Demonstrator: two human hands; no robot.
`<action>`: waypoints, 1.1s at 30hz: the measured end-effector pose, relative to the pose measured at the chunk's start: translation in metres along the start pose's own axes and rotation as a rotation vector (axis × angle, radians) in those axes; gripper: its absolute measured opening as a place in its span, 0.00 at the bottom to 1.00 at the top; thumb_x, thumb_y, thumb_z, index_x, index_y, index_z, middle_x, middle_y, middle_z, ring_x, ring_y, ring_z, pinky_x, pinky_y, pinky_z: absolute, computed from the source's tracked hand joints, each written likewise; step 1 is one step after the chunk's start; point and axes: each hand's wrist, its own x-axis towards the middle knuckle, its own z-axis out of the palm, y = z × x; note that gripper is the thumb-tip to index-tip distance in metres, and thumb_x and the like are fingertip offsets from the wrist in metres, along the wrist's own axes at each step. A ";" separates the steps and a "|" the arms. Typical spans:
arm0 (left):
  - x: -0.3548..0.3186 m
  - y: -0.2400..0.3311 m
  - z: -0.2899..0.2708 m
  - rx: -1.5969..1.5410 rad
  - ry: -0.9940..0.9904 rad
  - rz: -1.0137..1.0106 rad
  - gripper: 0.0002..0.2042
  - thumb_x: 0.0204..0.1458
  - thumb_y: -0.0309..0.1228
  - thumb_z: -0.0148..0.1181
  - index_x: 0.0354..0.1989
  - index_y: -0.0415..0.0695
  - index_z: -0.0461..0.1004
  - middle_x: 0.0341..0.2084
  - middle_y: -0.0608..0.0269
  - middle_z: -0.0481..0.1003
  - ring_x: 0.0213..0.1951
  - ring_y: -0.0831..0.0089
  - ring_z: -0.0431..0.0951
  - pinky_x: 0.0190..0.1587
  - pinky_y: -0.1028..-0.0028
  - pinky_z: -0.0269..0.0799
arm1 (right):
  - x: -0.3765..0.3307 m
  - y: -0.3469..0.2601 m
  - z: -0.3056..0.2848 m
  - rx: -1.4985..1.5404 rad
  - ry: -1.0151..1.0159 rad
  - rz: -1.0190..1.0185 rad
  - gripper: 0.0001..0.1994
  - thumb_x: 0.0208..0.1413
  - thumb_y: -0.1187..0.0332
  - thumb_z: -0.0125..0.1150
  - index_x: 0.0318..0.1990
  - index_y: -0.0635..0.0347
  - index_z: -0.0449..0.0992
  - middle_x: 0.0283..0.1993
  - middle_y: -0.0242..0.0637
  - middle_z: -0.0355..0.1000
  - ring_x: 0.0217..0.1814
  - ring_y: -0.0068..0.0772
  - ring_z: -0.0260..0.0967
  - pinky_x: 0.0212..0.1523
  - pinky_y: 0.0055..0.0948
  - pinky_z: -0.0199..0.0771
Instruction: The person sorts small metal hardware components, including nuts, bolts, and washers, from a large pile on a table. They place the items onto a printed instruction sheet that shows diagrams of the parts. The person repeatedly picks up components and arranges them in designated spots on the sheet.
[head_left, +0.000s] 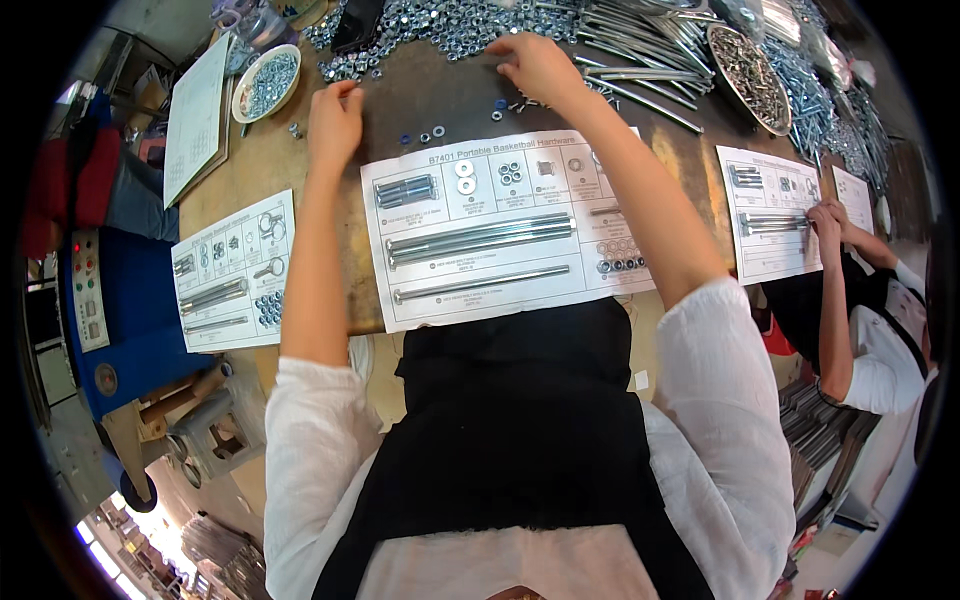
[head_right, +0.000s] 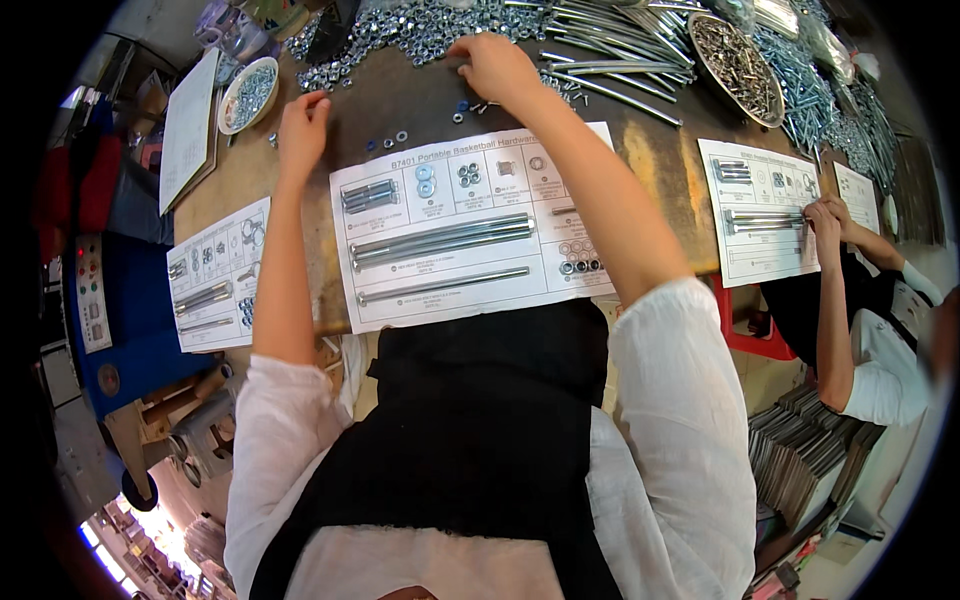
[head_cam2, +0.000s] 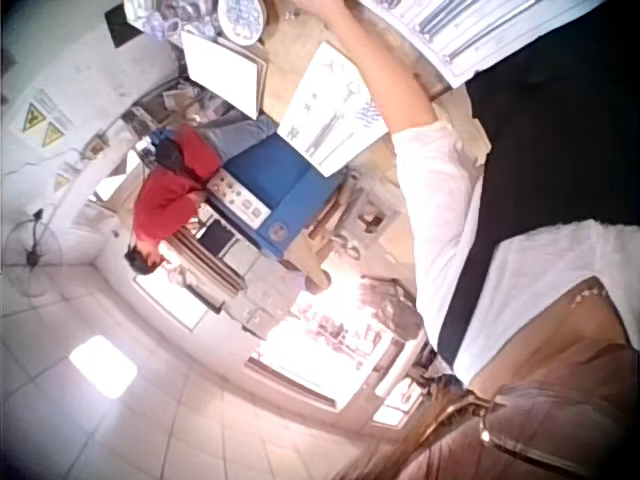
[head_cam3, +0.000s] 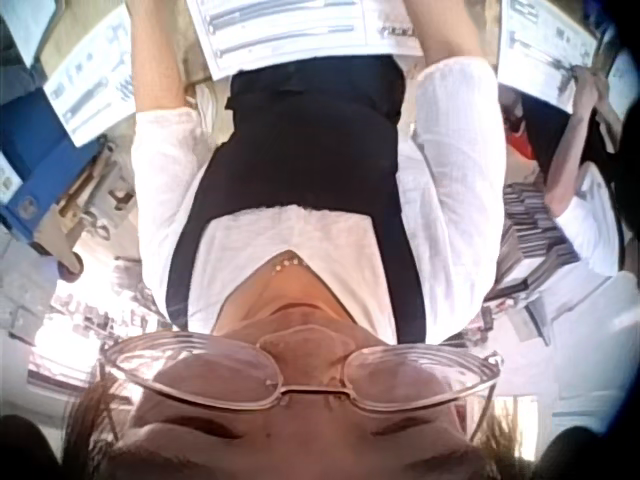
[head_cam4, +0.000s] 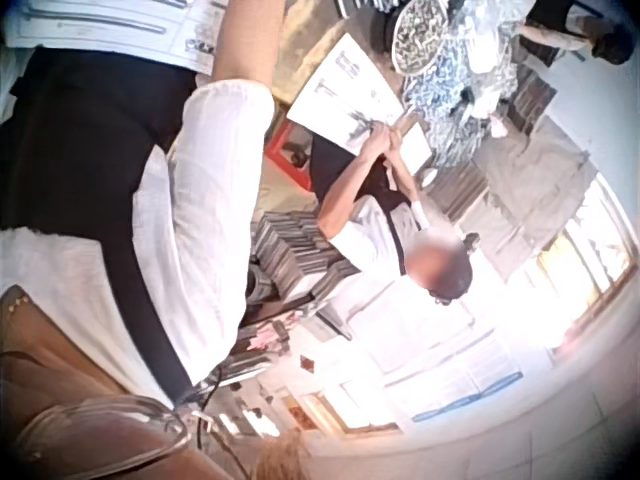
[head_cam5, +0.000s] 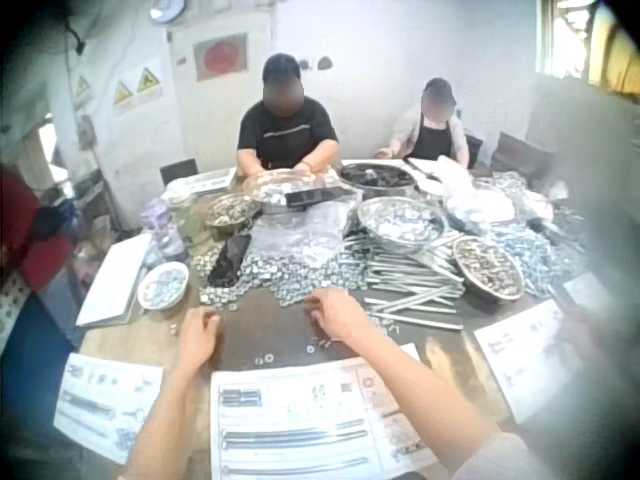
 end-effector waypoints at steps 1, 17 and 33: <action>0.023 -0.029 0.006 0.029 -0.006 -0.112 0.13 0.58 0.37 0.61 0.47 0.43 0.81 0.42 0.51 0.79 0.46 0.56 0.79 0.49 0.62 0.74 | 0.017 0.008 0.006 0.028 -0.056 0.034 0.15 0.50 0.69 0.68 0.48 0.53 0.81 0.47 0.41 0.79 0.51 0.45 0.76 0.53 0.39 0.76; 0.033 0.067 0.108 -0.154 -0.168 0.178 0.14 0.54 0.21 0.56 0.47 0.46 0.81 0.42 0.52 0.76 0.44 0.55 0.79 0.49 0.61 0.75 | 0.017 -0.004 0.036 0.359 -0.069 0.013 0.15 0.44 0.75 0.71 0.44 0.58 0.83 0.40 0.43 0.79 0.40 0.42 0.79 0.45 0.36 0.78; -0.052 0.078 0.035 0.006 -0.262 0.128 0.10 0.52 0.28 0.67 0.42 0.41 0.81 0.31 0.56 0.74 0.32 0.63 0.77 0.38 0.65 0.74 | -0.027 -0.033 0.021 0.172 -0.150 -0.010 0.11 0.51 0.67 0.70 0.43 0.55 0.81 0.42 0.38 0.77 0.46 0.45 0.76 0.46 0.41 0.77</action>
